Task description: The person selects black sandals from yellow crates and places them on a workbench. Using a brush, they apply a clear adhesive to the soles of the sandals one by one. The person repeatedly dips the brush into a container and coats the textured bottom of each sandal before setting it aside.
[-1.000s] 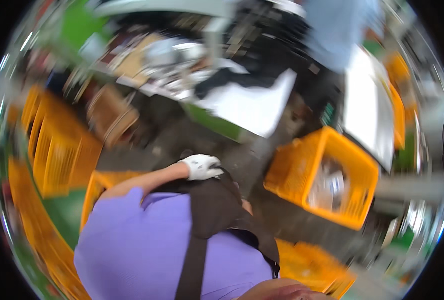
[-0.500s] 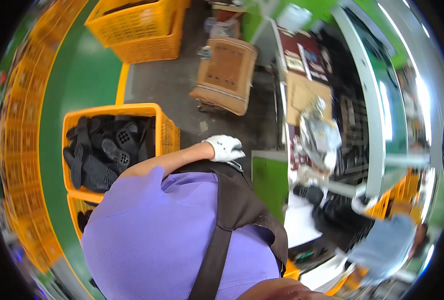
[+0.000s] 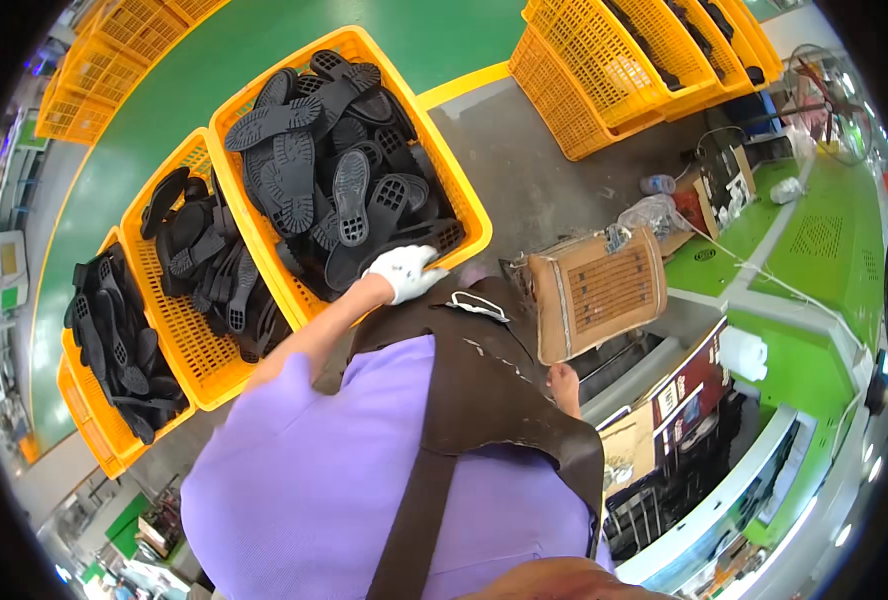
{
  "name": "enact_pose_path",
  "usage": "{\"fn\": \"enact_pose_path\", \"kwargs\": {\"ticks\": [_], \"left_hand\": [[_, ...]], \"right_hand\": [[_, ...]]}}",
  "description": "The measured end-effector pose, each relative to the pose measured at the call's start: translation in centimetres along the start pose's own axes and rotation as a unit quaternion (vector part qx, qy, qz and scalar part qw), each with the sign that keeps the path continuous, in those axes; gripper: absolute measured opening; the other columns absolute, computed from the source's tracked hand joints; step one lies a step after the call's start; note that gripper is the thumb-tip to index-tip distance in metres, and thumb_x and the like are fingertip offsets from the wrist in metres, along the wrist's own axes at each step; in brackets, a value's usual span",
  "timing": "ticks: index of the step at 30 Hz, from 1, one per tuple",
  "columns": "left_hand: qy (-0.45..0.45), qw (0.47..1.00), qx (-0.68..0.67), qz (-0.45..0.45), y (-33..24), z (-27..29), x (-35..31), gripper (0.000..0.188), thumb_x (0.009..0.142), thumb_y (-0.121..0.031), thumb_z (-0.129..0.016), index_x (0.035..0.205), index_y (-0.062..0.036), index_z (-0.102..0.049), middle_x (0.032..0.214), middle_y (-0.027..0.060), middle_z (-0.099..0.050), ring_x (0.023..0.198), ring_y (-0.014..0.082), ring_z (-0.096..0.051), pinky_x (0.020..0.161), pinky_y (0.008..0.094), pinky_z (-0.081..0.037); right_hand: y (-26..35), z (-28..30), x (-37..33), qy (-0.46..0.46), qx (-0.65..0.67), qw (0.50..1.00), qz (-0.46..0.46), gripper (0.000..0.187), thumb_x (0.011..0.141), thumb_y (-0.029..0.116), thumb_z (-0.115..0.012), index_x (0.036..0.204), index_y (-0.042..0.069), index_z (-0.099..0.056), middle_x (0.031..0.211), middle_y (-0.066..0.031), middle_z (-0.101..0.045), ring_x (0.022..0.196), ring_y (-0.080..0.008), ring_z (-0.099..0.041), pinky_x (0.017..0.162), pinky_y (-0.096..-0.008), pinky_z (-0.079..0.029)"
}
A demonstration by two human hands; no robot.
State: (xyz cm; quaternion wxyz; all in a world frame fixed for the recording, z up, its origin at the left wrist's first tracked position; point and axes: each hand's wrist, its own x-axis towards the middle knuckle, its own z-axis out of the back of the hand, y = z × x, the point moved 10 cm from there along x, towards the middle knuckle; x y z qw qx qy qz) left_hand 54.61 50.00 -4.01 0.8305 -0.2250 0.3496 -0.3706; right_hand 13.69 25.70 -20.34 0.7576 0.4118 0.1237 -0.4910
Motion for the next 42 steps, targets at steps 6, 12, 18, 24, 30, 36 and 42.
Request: {"fn": "enact_pose_path", "kwargs": {"ticks": [6, 12, 18, 24, 30, 36, 42], "left_hand": [[-0.08, 0.993, -0.078, 0.044, -0.1, -0.2, 2.3, 0.042, 0.086, -0.036, -0.054, 0.108, -0.0012, -0.059, 0.103, 0.0196, -0.062, 0.096, 0.0348, -0.059, 0.084, 0.0385, -0.046], [-0.101, 0.988, -0.08, 0.09, -4.8, 3.2, 7.4, 0.043, 0.086, -0.037, -0.055, 0.111, -0.0014, -0.057, 0.104, 0.0205, -0.061, 0.098, 0.0349, -0.058, 0.086, 0.0392, -0.045], [-0.244, 0.953, -0.145, 0.107, -1.6, 3.1, 3.9, 0.04, 0.085, -0.029, -0.06, 0.112, 0.0003, -0.057, 0.105, 0.0205, -0.061, 0.095, 0.0312, -0.061, 0.082, 0.0348, -0.048], [-0.315, 0.937, -0.091, 0.121, -1.0, -0.6, -0.9, 0.039, 0.087, -0.026, -0.058, 0.114, 0.0019, -0.055, 0.106, 0.0204, -0.062, 0.1, 0.0298, -0.06, 0.086, 0.0335, -0.045], [-0.294, 0.851, -0.329, 0.285, -3.5, -2.5, 9.8, 0.039, 0.085, -0.027, -0.06, 0.112, 0.0019, -0.056, 0.105, 0.0197, -0.063, 0.098, 0.0305, -0.061, 0.085, 0.0341, -0.046], [-0.183, 0.962, -0.144, 0.142, -20.6, 6.5, 32.5, 0.033, 0.088, -0.026, -0.055, 0.11, -0.0015, -0.057, 0.102, 0.0191, -0.062, 0.096, 0.0329, -0.06, 0.083, 0.0353, -0.046], [-0.022, 0.999, 0.037, -0.024, -32.5, 8.8, 50.5, 0.035, 0.087, -0.026, -0.057, 0.112, -0.0016, -0.055, 0.102, 0.019, -0.061, 0.093, 0.0335, -0.059, 0.081, 0.0375, -0.047]], "right_hand": [[9.5, 1.8, 9.7, 0.074, 0.131, 0.986, 0.066, 0.031, 0.089, 0.025, -0.045, 0.074, 0.001, -0.058, 0.062, -0.0067, -0.059, 0.056, -0.0189, -0.058, 0.055, -0.0295, -0.045], [6.4, 0.3, 14.0, 0.229, -0.008, 0.973, -0.003, 0.028, 0.09, 0.021, -0.044, 0.074, 0.0, -0.055, 0.066, -0.0035, -0.058, 0.055, -0.0129, -0.055, 0.053, -0.0262, -0.042], [9.8, 3.6, 20.3, 0.227, -0.099, 0.968, 0.049, 0.027, 0.089, 0.02, -0.044, 0.074, 0.0, -0.055, 0.065, -0.0035, -0.057, 0.055, -0.0132, -0.054, 0.053, -0.0265, -0.042], [12.3, 10.3, 27.0, 0.173, -0.089, 0.98, 0.046, 0.026, 0.088, 0.019, -0.045, 0.074, 0.001, -0.055, 0.065, -0.0035, -0.056, 0.055, -0.0134, -0.053, 0.052, -0.0268, -0.042], [10.0, 17.7, 36.1, 0.161, -0.074, 0.984, 0.02, 0.024, 0.087, 0.019, -0.045, 0.074, 0.001, -0.055, 0.064, -0.0035, -0.055, 0.055, -0.0137, -0.052, 0.052, -0.027, -0.041], [5.7, 25.5, 43.0, 0.158, -0.014, 0.986, -0.043, 0.023, 0.087, 0.018, -0.046, 0.074, 0.001, -0.055, 0.064, -0.0035, -0.054, 0.055, -0.014, -0.051, 0.052, -0.0273, -0.041], [3.8, 27.1, 43.6, 0.093, 0.15, 0.978, -0.112, 0.022, 0.086, 0.017, -0.047, 0.074, 0.001, -0.055, 0.063, -0.0035, -0.053, 0.055, -0.0143, -0.05, 0.052, -0.0276, -0.04]]}}
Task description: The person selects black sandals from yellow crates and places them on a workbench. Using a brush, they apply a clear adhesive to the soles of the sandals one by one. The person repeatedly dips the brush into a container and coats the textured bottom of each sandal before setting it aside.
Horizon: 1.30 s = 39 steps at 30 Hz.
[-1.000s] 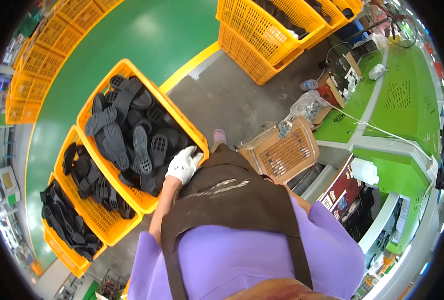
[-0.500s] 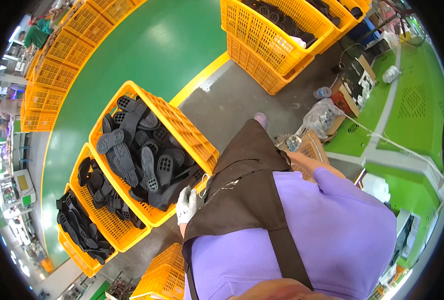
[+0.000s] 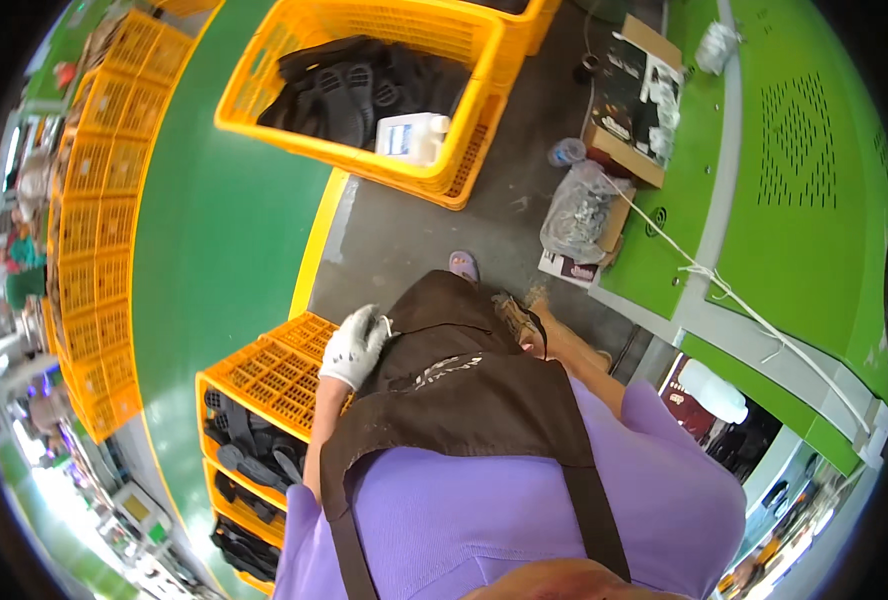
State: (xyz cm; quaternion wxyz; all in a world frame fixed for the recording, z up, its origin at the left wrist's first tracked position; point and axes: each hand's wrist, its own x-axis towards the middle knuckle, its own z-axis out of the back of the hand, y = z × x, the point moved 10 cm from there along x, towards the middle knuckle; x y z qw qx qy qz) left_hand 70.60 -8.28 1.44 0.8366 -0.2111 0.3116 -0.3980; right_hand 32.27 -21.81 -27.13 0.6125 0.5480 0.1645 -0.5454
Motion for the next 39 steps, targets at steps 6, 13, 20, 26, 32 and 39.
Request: {"fn": "enact_pose_path", "kwargs": {"ticks": [6, 13, 20, 26, 32, 39], "left_hand": [[0.155, 0.984, 0.037, -0.085, -8.7, -3.1, 12.1, 0.038, 0.084, -0.03, -0.059, 0.11, -0.0023, -0.056, 0.096, 0.0201, -0.062, 0.09, 0.0343, -0.06, 0.079, 0.0393, -0.048], [0.061, 0.955, 0.169, -0.235, -16.0, -5.1, 27.1, 0.057, 0.082, -0.037, -0.061, 0.123, -0.0011, -0.045, 0.107, 0.0257, -0.057, 0.093, 0.0402, -0.058, 0.079, 0.043, -0.047], [0.041, 0.976, 0.179, -0.114, -13.0, -7.8, 44.5, 0.072, 0.077, -0.053, -0.059, 0.122, 0.0003, -0.044, 0.109, 0.0286, -0.056, 0.097, 0.0435, -0.056, 0.082, 0.044, -0.047], [0.115, 0.993, -0.011, 0.025, -12.4, -10.8, 47.6, 0.064, 0.08, -0.052, -0.058, 0.115, 0.0014, -0.051, 0.103, 0.0253, -0.061, 0.1, 0.0371, -0.058, 0.084, 0.0393, -0.046], [0.203, 0.897, -0.33, 0.215, -9.4, -14.0, 47.6, 0.063, 0.092, -0.052, -0.041, 0.129, -0.0014, -0.044, 0.123, 0.0087, -0.053, 0.108, 0.0201, -0.051, 0.093, 0.0287, -0.038], [0.116, 0.901, -0.383, 0.167, -9.4, -13.0, 48.6, 0.066, 0.093, -0.053, -0.037, 0.137, -0.0045, -0.037, 0.137, 0.0062, -0.041, 0.125, 0.0153, -0.037, 0.104, 0.0244, -0.025]], "right_hand": [[-1.0, -3.3, -0.7, -0.03, 0.155, 0.986, -0.048, 0.02, 0.085, 0.016, -0.047, 0.074, 0.001, -0.055, 0.063, -0.0035, -0.053, 0.055, -0.0146, -0.049, 0.051, -0.0278, -0.04], [-2.8, -3.1, -3.5, -0.076, 0.219, 0.966, -0.111, 0.019, 0.084, 0.016, -0.048, 0.074, 0.001, -0.055, 0.062, -0.0035, -0.052, 0.055, -0.0149, -0.048, 0.051, -0.0281, -0.039], [-4.6, 7.7, 0.3, -0.162, 0.198, 0.955, -0.15, 0.017, 0.082, 0.015, -0.048, 0.074, 0.001, -0.055, 0.062, -0.0035, -0.051, 0.054, -0.0152, -0.047, 0.051, -0.0285, -0.039], [-3.9, 22.6, 5.2, -0.196, 0.143, 0.952, -0.185, 0.016, 0.082, 0.014, -0.049, 0.074, 0.001, -0.055, 0.061, -0.0035, -0.05, 0.054, -0.0155, -0.046, 0.051, -0.0287, -0.038], [-0.7, 34.7, 14.2, -0.242, 0.071, 0.959, -0.13, 0.014, 0.081, 0.013, -0.049, 0.074, 0.001, -0.055, 0.061, -0.0035, -0.049, 0.054, -0.0158, -0.045, 0.051, -0.029, -0.038], [29.5, 49.9, 27.0, -0.064, -0.326, 0.902, 0.278, 0.02, 0.083, 0.017, -0.049, 0.079, -0.001, -0.056, 0.068, -0.0144, -0.057, 0.068, -0.0257, -0.057, 0.061, -0.0367, -0.046]]}}
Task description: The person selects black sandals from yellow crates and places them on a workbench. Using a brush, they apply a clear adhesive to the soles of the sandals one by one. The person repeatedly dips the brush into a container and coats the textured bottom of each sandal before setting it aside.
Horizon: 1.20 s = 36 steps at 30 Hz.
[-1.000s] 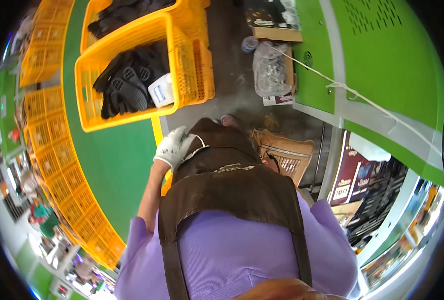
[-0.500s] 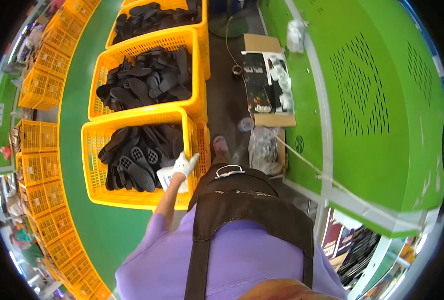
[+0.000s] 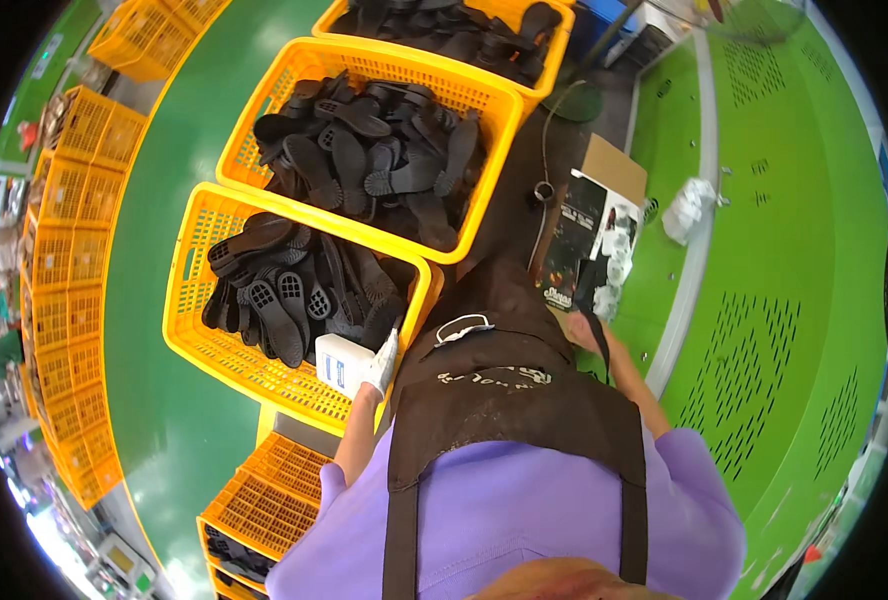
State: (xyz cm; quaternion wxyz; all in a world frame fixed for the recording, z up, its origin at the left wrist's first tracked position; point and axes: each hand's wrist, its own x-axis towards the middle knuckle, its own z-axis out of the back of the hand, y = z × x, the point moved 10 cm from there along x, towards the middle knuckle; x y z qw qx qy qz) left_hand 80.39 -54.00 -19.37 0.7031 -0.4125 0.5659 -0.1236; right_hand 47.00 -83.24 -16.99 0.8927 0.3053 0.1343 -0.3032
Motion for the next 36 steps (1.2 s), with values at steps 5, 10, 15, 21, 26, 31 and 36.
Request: {"fn": "enact_pose_path", "kwargs": {"ticks": [5, 10, 15, 21, 26, 31, 36], "left_hand": [[-0.148, 0.977, 0.028, 0.15, -0.4, 1.0, -0.5, 0.065, 0.089, -0.058, -0.039, 0.124, -0.0046, -0.054, 0.12, 0.0085, -0.057, 0.11, 0.0187, -0.05, 0.097, 0.0281, -0.034], [-0.29, 0.912, 0.241, 0.164, 3.5, 2.8, -1.1, 0.06, 0.089, -0.056, -0.035, 0.123, -0.0101, -0.055, 0.122, 0.0161, -0.054, 0.111, 0.0345, -0.049, 0.098, 0.0371, -0.034], [-0.579, 0.793, -0.067, 0.179, 1.8, 2.4, -5.5, 0.047, 0.09, -0.038, -0.051, 0.119, -0.0003, -0.054, 0.113, 0.0162, -0.057, 0.1, 0.0255, -0.052, 0.088, 0.0337, -0.04], [-0.535, 0.816, -0.076, 0.204, -9.8, -2.5, -2.9, 0.04, 0.089, -0.033, -0.055, 0.109, 0.002, -0.057, 0.09, 0.0034, -0.056, 0.076, 0.0114, -0.047, 0.068, 0.025, -0.039], [-0.507, 0.821, -0.169, 0.198, -19.0, -5.9, 1.6, 0.037, 0.089, -0.029, -0.055, 0.111, 0.0011, -0.057, 0.095, 0.0044, -0.058, 0.079, 0.0117, -0.049, 0.068, 0.0236, -0.041], [-0.45, 0.867, -0.153, 0.15, -23.4, -6.9, 6.2, 0.033, 0.09, -0.022, -0.056, 0.112, 0.0025, -0.056, 0.101, 0.0073, -0.061, 0.09, 0.0153, -0.056, 0.079, 0.0257, -0.044], [-0.407, 0.906, 0.062, 0.099, -31.6, -6.7, 10.2, 0.03, 0.089, -0.019, -0.056, 0.107, 0.0053, -0.058, 0.102, 0.0141, -0.064, 0.094, 0.0189, -0.06, 0.085, 0.0292, -0.044]], "right_hand": [[0.2, 16.0, 16.4, -0.109, 0.241, 0.963, 0.056, 0.015, 0.08, 0.011, -0.059, 0.092, 0.003, -0.063, 0.078, -0.0085, -0.064, 0.071, -0.0184, -0.062, 0.064, -0.0292, -0.05], [4.2, 29.1, 35.1, -0.021, 0.116, 0.991, 0.059, 0.019, 0.084, 0.015, -0.052, 0.088, -0.001, -0.062, 0.067, -0.0052, -0.062, 0.059, -0.0125, -0.058, 0.056, -0.0278, -0.046], [-6.0, 31.5, 50.8, -0.03, 0.447, 0.879, -0.166, 0.032, 0.088, 0.029, -0.056, 0.104, 0.001, -0.059, 0.082, -0.0055, -0.063, 0.064, -0.0135, -0.059, 0.06, -0.0252, -0.049], [-14.3, 28.4, 61.7, -0.054, 0.644, 0.677, -0.353, 0.069, 0.085, 0.045, -0.058, 0.133, 0.001, -0.035, 0.128, -0.0223, -0.043, 0.109, -0.031, -0.048, 0.094, -0.0401, -0.04], [-15.2, 26.8, 64.3, -0.081, 0.682, 0.585, -0.431, 0.07, 0.078, 0.046, -0.067, 0.131, 0.008, -0.041, 0.133, -0.0148, -0.038, 0.119, -0.0318, -0.039, 0.101, -0.0394, -0.031], [-15.1, 27.7, 63.7, -0.055, 0.667, 0.569, -0.478, 0.053, 0.07, 0.032, -0.079, 0.113, 0.012, -0.055, 0.111, -0.0068, -0.05, 0.093, -0.024, -0.049, 0.079, -0.0323, -0.044], [-14.2, 28.3, 63.7, -0.01, 0.693, 0.539, -0.479, 0.035, 0.069, 0.023, -0.081, 0.095, 0.013, -0.059, 0.088, -0.0026, -0.055, 0.067, -0.0156, -0.046, 0.054, -0.0234, -0.04]]}}
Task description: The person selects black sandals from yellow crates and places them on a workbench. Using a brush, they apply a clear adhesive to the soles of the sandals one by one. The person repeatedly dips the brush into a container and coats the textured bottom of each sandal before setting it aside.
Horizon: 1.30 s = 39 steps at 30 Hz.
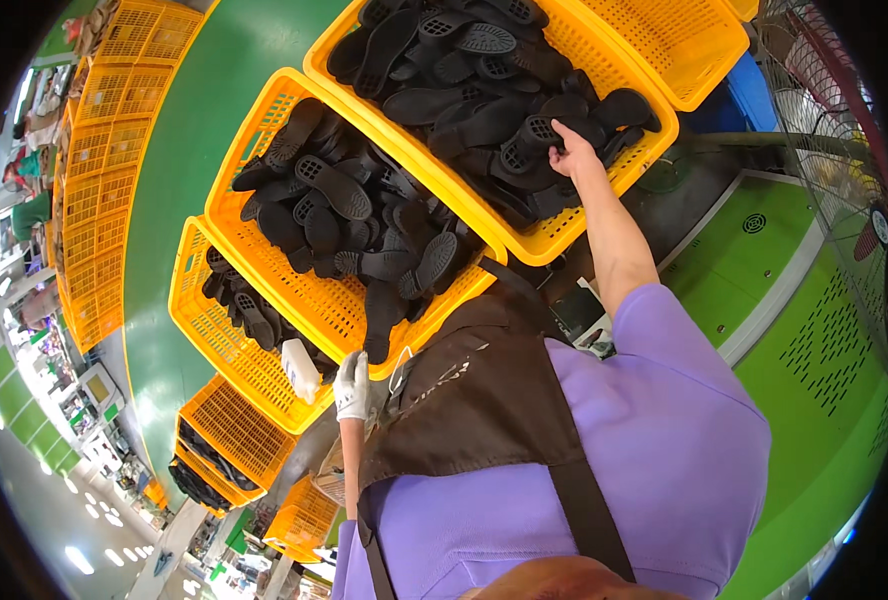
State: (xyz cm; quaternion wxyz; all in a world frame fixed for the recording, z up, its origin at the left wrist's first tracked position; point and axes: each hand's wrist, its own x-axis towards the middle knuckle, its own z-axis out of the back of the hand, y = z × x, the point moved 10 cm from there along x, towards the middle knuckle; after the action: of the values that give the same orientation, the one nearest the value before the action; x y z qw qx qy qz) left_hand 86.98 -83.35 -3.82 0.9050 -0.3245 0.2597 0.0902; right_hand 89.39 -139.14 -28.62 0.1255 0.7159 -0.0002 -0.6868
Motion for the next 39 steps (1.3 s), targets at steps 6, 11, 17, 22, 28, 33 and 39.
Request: {"fn": "enact_pose_path", "kwargs": {"ticks": [6, 11, 17, 22, 28, 33, 39], "left_hand": [[0.013, 0.998, -0.016, -0.061, -6.3, -0.9, 0.9, 0.027, 0.088, -0.016, -0.055, 0.105, 0.0045, -0.06, 0.098, 0.0151, -0.065, 0.09, 0.0202, -0.061, 0.082, 0.0292, -0.046], [0.092, 0.975, -0.19, -0.075, -11.5, -3.6, 4.3, 0.032, 0.091, -0.02, -0.052, 0.113, 0.0042, -0.056, 0.102, 0.0098, -0.063, 0.094, 0.0181, -0.06, 0.085, 0.0288, -0.045], [0.293, 0.811, -0.506, -0.022, -22.6, -11.6, 7.7, 0.063, 0.092, -0.055, -0.034, 0.13, -0.0061, -0.043, 0.125, 0.0101, -0.052, 0.111, 0.0215, -0.053, 0.095, 0.035, -0.041], [0.401, 0.772, -0.493, 0.018, -24.5, -17.6, 5.4, 0.068, 0.089, -0.059, -0.038, 0.137, -0.0115, -0.035, 0.132, 0.0067, -0.047, 0.116, 0.0207, -0.049, 0.099, 0.0358, -0.039], [0.343, 0.739, -0.579, 0.007, -24.6, -17.5, 6.8, 0.057, 0.094, -0.047, -0.039, 0.133, -0.0054, -0.039, 0.129, 0.0066, -0.049, 0.112, 0.0161, -0.051, 0.094, 0.0298, -0.043], [0.339, 0.758, -0.556, -0.03, -26.4, -15.7, 6.1, 0.072, 0.091, -0.06, -0.027, 0.136, -0.0051, -0.035, 0.13, 0.0089, -0.048, 0.115, 0.0177, -0.049, 0.098, 0.0313, -0.04], [0.233, 0.81, -0.538, -0.002, -22.3, -16.7, 8.2, 0.078, 0.089, -0.064, -0.022, 0.135, -0.0016, -0.037, 0.132, 0.01, -0.045, 0.117, 0.0186, -0.047, 0.1, 0.0273, -0.036]], "right_hand": [[-0.7, -1.2, 0.5, 0.082, 0.027, 0.996, 0.031, 0.033, 0.07, 0.015, -0.079, 0.096, 0.014, -0.059, 0.089, -0.0026, -0.052, 0.067, -0.0141, -0.044, 0.053, -0.0217, -0.04], [-2.0, -4.7, -5.0, 0.321, 0.059, 0.945, 0.036, 0.022, 0.076, 0.018, -0.071, 0.095, 0.014, -0.061, 0.082, -0.0008, -0.061, 0.062, -0.0135, -0.052, 0.05, -0.0229, -0.038], [-8.9, -6.1, -23.3, 0.554, -0.089, 0.827, -0.034, 0.038, 0.084, 0.019, -0.059, 0.116, -0.002, -0.053, 0.111, -0.0137, -0.061, 0.097, -0.0254, -0.062, 0.09, -0.0396, -0.048], [-11.1, -5.4, -28.6, 0.524, -0.289, 0.786, 0.155, 0.06, 0.078, 0.015, -0.07, 0.128, 0.0, -0.041, 0.12, -0.0071, -0.052, 0.111, -0.0162, -0.049, 0.096, -0.0292, -0.038], [-8.3, -6.9, -31.7, 0.496, -0.293, 0.746, 0.334, 0.061, 0.08, 0.011, -0.068, 0.13, -0.002, -0.035, 0.119, -0.0065, -0.05, 0.107, -0.0128, -0.049, 0.095, -0.0286, -0.039], [-9.0, -8.6, -32.3, 0.525, -0.319, 0.727, 0.307, 0.052, 0.082, 0.015, -0.067, 0.125, -0.002, -0.043, 0.115, -0.0072, -0.053, 0.104, -0.0133, -0.05, 0.095, -0.0283, -0.039], [-9.6, -8.6, -31.8, 0.418, -0.423, 0.669, 0.446, 0.055, 0.081, 0.026, -0.068, 0.122, -0.002, -0.046, 0.114, -0.0099, -0.056, 0.102, -0.0143, -0.052, 0.091, -0.0278, -0.041]]}}
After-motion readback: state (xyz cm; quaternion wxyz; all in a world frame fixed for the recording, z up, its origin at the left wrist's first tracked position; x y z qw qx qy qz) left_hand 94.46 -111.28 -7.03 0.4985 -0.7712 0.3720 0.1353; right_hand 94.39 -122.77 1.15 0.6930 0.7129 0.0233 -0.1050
